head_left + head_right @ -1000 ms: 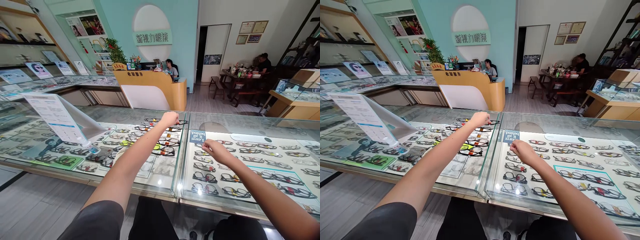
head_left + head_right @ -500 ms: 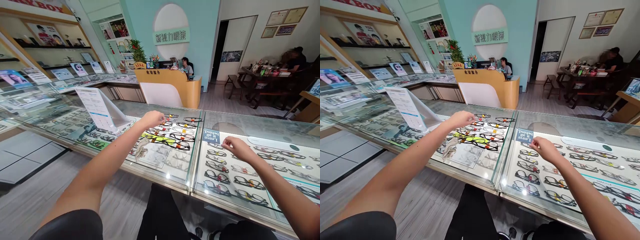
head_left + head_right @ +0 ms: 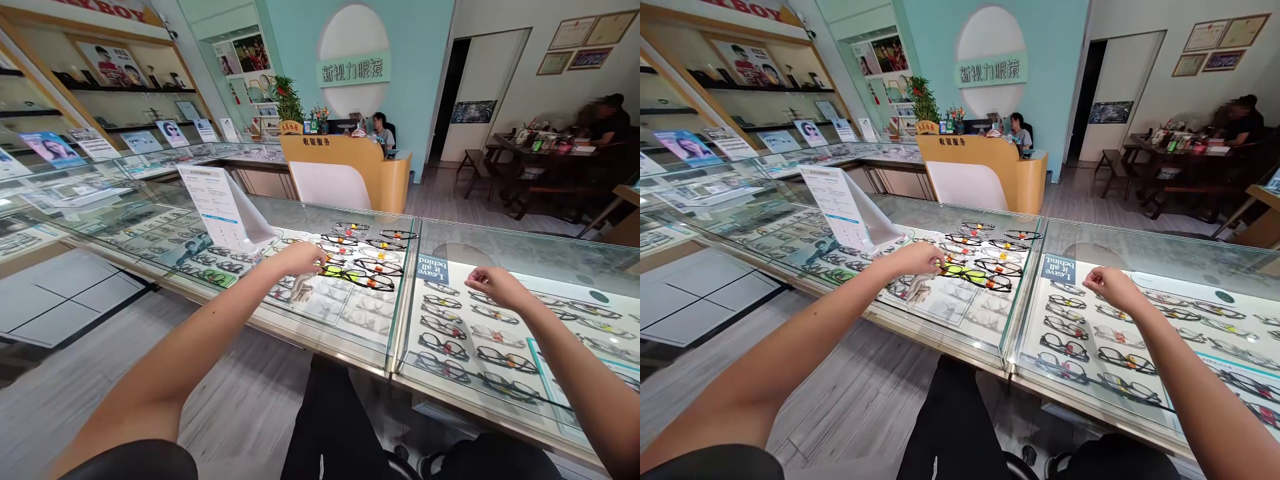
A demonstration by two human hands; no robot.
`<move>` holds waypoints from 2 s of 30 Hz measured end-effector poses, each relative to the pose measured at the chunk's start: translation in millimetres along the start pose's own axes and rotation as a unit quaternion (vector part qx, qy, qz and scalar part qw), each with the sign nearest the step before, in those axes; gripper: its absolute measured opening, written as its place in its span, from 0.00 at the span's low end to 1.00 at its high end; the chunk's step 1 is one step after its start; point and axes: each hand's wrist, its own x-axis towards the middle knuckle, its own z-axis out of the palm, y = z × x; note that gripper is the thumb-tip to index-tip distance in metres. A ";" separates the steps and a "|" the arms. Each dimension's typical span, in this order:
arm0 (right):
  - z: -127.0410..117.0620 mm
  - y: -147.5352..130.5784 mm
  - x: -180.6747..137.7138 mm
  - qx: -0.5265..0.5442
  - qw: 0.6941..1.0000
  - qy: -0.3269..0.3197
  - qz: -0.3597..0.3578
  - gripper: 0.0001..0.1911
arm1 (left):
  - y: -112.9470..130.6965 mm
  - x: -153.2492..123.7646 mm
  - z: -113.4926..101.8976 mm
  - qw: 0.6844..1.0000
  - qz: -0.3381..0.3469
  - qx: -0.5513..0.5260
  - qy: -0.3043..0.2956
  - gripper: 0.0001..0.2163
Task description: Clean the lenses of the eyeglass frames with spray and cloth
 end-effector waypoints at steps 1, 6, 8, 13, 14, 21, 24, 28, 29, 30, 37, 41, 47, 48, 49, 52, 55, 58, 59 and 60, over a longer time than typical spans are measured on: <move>-1.5 -0.2 -0.3 0.001 1.000 0.000 0.001 0.17 | 0.0 1.1 1.9 1.000 -0.002 -0.002 0.001 0.12; -10.3 -6.5 -3.1 0.013 1.000 0.007 -0.024 0.17 | -1.1 5.9 8.1 1.000 -0.014 -0.004 0.008 0.12; -12.9 -8.8 -4.2 0.018 1.000 0.003 -0.021 0.18 | -0.9 6.3 8.1 1.000 -0.019 0.000 0.008 0.11; -15.8 -11.7 -7.0 0.026 1.000 -0.003 -0.018 0.22 | -3.4 2.4 5.9 0.999 -0.028 0.014 0.017 0.13; -16.0 -11.9 -7.4 0.027 0.999 -0.005 -0.016 0.22 | -4.8 1.2 5.5 0.999 -0.031 0.015 0.023 0.13; -16.7 -9.7 -6.3 0.009 1.000 -0.014 -0.007 0.15 | -11.0 -7.4 -0.1 0.998 -0.037 0.005 0.053 0.14; -17.4 -8.8 -5.1 0.004 1.000 -0.018 -0.012 0.14 | -10.7 -11.4 -5.5 0.998 -0.030 -0.018 0.052 0.13; -18.5 -9.9 -5.7 0.006 1.000 -0.021 -0.018 0.13 | -9.0 -17.2 -13.5 0.996 -0.033 -0.047 0.068 0.14; -18.7 -10.4 -6.0 0.007 1.000 -0.022 -0.017 0.13 | -8.3 -18.4 -15.2 0.995 -0.033 -0.053 0.076 0.15; -19.0 -10.8 -6.4 0.007 1.000 -0.023 -0.017 0.13 | -7.5 -19.4 -16.8 0.994 -0.030 -0.057 0.083 0.16; -21.5 -11.3 -7.3 0.000 1.000 -0.021 -0.008 0.15 | 7.7 -20.3 -27.8 0.987 -0.001 -0.083 0.137 0.19; -24.2 -10.9 -8.1 -0.003 0.999 -0.031 -0.020 0.14 | 32.2 -15.8 -35.1 0.978 0.030 -0.107 0.175 0.18; -26.8 -7.9 -10.6 0.020 0.999 -0.031 -0.014 0.19 | 83.9 -5.5 -40.4 0.957 0.060 -0.181 0.220 0.16; -26.7 -8.4 -11.3 0.035 0.999 -0.020 -0.012 0.19 | 93.4 -3.8 -40.7 0.950 0.062 -0.205 0.226 0.15; -26.6 -10.1 -12.4 0.052 0.999 -0.005 -0.013 0.19 | 103.5 -1.6 -40.9 0.941 0.063 -0.237 0.233 0.15; -27.6 -27.0 -18.6 0.116 0.991 0.048 -0.038 0.20 | 137.5 9.5 -40.1 0.893 0.078 -0.372 0.242 0.15; -32.4 -61.9 -27.6 0.216 0.968 0.072 -0.101 0.23 | 176.8 30.4 -36.5 0.812 0.121 -0.527 0.222 0.18; -38.7 -99.4 -32.6 0.292 0.938 0.089 -0.164 0.21 | 215.6 57.9 -30.9 0.736 0.173 -0.625 0.194 0.20; -40.1 -108.8 -32.4 0.295 0.934 0.097 -0.175 0.21 | 226.6 67.2 -28.7 0.718 0.191 -0.643 0.187 0.20; -41.0 -115.8 -31.4 0.302 0.929 0.110 -0.184 0.20 | 236.2 76.0 -26.5 0.702 0.206 -0.658 0.181 0.20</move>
